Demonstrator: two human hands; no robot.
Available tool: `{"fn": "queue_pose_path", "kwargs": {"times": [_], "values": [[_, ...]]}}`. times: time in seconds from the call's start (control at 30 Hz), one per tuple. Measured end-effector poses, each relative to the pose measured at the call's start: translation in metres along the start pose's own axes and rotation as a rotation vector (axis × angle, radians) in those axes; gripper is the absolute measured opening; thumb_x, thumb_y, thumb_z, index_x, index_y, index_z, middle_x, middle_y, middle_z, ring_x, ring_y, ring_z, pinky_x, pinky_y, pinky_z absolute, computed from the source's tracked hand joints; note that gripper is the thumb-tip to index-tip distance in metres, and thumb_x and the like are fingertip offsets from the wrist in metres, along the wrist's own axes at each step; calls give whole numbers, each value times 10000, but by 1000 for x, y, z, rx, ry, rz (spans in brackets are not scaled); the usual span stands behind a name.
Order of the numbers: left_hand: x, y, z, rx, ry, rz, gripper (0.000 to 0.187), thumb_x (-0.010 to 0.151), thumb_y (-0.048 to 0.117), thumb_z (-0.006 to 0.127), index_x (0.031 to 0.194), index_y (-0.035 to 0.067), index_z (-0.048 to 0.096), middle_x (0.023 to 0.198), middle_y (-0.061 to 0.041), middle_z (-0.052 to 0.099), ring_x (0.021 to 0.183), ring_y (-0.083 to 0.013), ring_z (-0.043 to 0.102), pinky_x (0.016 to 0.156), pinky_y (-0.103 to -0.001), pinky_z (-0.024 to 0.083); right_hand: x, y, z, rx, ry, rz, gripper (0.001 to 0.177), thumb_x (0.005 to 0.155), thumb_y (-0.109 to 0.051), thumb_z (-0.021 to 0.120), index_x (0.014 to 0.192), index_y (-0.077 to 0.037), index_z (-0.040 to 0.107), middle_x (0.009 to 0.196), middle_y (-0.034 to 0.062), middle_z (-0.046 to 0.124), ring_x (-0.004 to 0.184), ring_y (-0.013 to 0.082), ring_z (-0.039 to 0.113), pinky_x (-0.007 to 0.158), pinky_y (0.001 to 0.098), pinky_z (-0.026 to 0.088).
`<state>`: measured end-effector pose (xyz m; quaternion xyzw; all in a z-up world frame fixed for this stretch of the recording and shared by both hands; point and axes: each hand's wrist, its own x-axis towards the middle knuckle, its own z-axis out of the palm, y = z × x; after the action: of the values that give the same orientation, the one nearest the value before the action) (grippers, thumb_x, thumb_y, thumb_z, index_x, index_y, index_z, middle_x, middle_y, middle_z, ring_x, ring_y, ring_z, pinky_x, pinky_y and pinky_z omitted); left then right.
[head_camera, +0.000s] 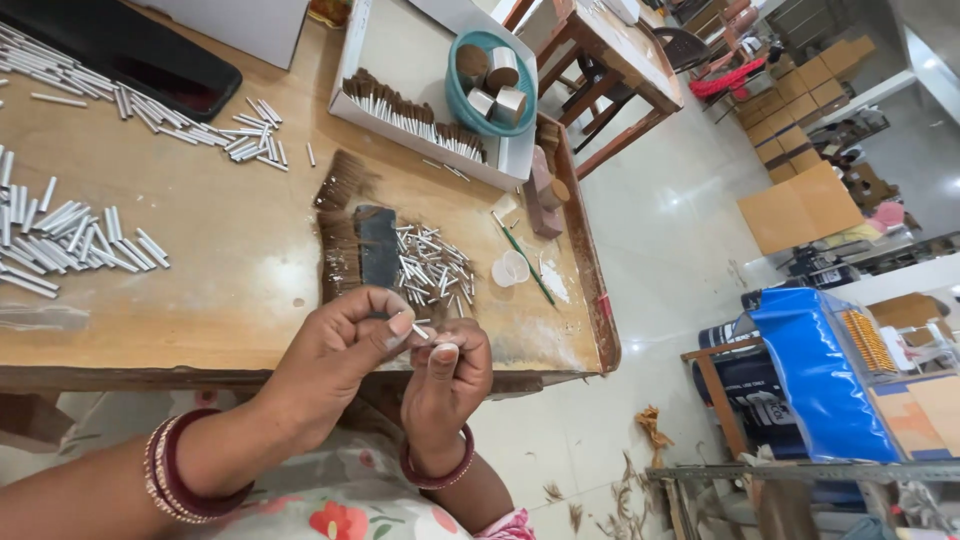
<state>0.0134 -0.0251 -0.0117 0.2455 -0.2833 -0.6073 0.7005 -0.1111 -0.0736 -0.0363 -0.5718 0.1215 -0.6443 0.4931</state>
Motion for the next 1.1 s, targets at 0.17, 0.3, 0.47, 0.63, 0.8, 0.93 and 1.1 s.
{"fn": "queue_pose_path", "kwargs": {"times": [0.17,0.3,0.47,0.63,0.8,0.93,1.1], "values": [[-5,-9,4,-108,73,-87,197,957,189,673,1069,29,644,923,-45,736,888,-86,673,842,-258,522,-1,0,3,-43,25,-71,291,1059,-276,669,1011,-28,523,984,68,537,827,115,537,732,253,438],[-4,-11,7,-197,91,-139,199,944,190,675,1063,36,635,934,-53,744,914,-117,705,881,-286,545,1,1,2,-188,42,-151,318,1067,-299,656,1014,-19,516,988,80,543,842,131,549,754,271,462],[-7,-9,12,-243,107,-174,191,935,179,679,1060,41,632,937,-61,750,912,-134,720,880,-293,561,4,-7,-6,-537,10,-320,298,1090,-304,626,1028,-30,526,988,91,580,857,157,590,767,290,502],[-19,-9,12,-182,84,-102,168,959,151,672,1062,20,648,920,-60,746,866,-107,691,822,-267,531,12,-40,-9,-832,-109,-516,190,1064,-202,668,1043,-37,577,986,87,620,846,184,630,751,307,536],[-28,-5,13,119,38,135,141,996,101,644,1054,-27,661,925,-13,708,864,-38,628,768,-239,519,26,-74,8,-773,-282,-395,240,847,-87,846,1008,-5,689,939,99,680,827,200,661,699,300,543],[-26,-3,13,139,31,207,131,1017,89,631,1056,-35,646,946,-11,689,960,-42,627,877,-244,512,19,-61,-13,-688,-261,-343,275,802,-69,857,1003,-4,681,937,117,704,832,198,688,707,288,556],[-24,-6,12,104,38,168,140,974,81,648,1041,-41,662,1025,-24,741,1000,-51,637,910,-257,517,14,-54,-19,-669,-205,-333,151,901,25,812,1005,-24,714,901,105,740,767,156,709,699,260,573]]}}
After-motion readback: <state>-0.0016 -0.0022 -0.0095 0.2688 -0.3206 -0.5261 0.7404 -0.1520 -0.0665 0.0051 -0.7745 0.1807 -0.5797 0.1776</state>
